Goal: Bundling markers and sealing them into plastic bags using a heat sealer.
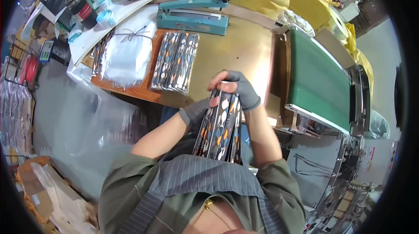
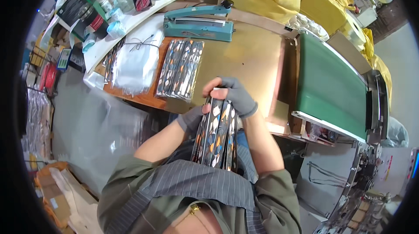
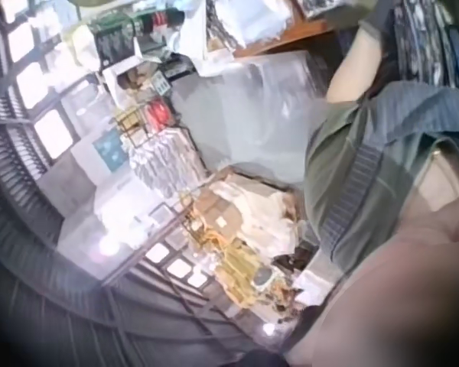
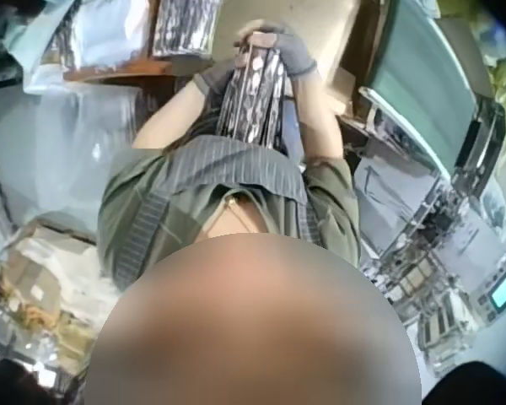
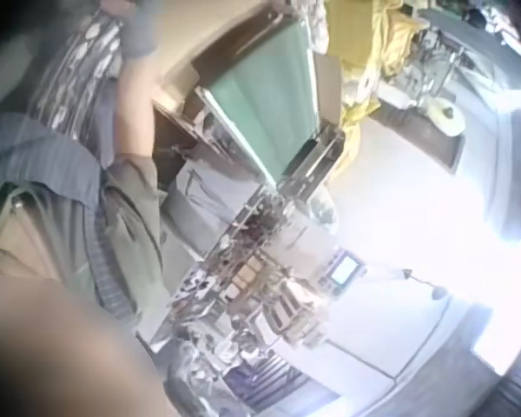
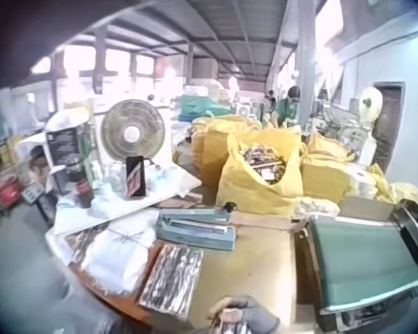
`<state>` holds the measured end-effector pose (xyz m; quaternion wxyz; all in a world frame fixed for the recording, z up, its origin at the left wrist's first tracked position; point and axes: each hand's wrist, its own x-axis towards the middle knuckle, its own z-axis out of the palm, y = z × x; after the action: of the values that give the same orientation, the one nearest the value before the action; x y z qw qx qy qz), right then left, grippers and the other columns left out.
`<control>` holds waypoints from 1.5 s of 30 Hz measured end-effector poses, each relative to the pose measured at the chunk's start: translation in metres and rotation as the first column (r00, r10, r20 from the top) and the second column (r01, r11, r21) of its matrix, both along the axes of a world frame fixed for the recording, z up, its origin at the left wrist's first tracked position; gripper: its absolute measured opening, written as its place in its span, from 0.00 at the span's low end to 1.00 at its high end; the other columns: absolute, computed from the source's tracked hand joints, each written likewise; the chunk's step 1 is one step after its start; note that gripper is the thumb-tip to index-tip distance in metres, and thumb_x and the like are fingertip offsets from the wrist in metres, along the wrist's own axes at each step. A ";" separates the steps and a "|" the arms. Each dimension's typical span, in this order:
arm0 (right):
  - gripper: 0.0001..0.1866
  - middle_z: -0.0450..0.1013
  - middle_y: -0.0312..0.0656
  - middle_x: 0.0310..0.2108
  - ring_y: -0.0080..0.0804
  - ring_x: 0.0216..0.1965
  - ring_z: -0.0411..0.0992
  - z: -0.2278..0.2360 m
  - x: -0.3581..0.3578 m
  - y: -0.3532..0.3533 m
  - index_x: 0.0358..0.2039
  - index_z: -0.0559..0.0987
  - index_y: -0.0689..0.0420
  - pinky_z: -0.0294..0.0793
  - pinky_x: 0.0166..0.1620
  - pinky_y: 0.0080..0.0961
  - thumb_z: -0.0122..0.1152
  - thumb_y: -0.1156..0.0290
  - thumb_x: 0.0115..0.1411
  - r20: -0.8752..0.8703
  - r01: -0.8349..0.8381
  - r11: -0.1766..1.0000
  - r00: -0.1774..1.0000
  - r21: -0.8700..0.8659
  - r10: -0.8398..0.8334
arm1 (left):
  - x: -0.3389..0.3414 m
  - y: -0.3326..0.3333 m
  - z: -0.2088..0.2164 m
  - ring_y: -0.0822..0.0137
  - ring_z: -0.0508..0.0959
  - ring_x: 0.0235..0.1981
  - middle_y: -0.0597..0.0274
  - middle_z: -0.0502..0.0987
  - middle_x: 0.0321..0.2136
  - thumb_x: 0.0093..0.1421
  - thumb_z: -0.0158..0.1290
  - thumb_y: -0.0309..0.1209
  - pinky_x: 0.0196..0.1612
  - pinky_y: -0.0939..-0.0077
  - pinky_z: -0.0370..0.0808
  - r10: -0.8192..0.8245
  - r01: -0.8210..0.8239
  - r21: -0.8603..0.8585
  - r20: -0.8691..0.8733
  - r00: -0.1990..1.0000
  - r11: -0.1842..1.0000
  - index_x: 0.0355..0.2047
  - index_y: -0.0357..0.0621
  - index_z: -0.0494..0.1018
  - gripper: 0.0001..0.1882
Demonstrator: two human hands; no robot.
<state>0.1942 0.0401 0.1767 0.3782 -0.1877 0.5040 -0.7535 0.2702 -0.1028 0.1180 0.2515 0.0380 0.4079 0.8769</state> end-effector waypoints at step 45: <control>0.08 0.73 0.40 0.23 0.20 0.25 0.71 0.107 -0.069 0.085 0.30 0.74 0.63 0.67 0.27 0.16 0.55 0.72 0.51 -0.749 0.727 0.617 0.581 0.302 -0.317 | -0.107 -0.046 0.173 0.73 0.75 0.15 0.58 0.77 0.19 0.55 0.45 0.30 0.18 0.79 0.71 -0.180 -0.615 -0.699 -0.701 0.690 0.364 0.40 0.29 0.74 0.18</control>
<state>0.1250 0.1250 0.2833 -0.0308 -0.1350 0.8365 -0.5302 0.1633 -0.1491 0.2914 -0.0709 0.1516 0.8769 0.4505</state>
